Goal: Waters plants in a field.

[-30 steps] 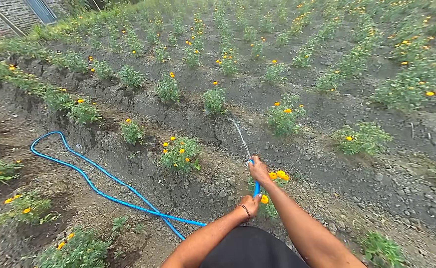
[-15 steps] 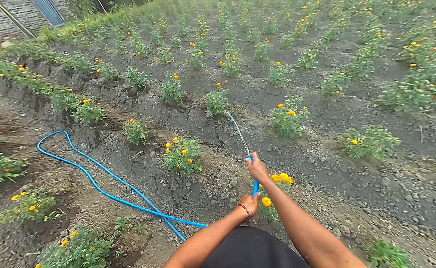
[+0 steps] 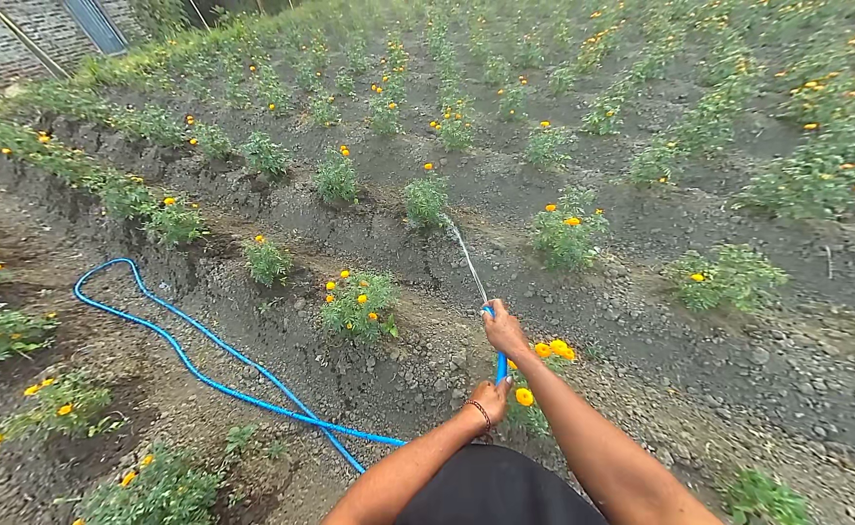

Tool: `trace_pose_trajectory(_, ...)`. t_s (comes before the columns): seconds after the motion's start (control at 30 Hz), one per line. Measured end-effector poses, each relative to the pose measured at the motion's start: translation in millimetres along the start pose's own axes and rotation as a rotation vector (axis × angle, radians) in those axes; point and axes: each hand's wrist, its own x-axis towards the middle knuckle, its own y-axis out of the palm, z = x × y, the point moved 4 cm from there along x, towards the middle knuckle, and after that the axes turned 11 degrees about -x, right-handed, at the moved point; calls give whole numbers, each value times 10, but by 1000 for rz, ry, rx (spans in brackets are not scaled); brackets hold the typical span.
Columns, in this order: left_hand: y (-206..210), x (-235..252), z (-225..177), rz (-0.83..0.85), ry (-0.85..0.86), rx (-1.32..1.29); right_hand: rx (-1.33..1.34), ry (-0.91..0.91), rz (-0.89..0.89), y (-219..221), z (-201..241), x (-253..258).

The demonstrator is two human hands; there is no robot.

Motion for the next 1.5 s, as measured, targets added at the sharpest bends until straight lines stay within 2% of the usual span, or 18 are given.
trace_pose_trajectory(0.57,-142,-9,24,-47,-6,-66,-21,-98,16,59,264,89)
trace_pose_trajectory(1.23,-194,-54,51,-57,26,-59,-24,-108,16,90,319,66)
trace_pose_trajectory(1.5,-156,-57,28,-46,15,5,30,-33,-41,62,163,26)
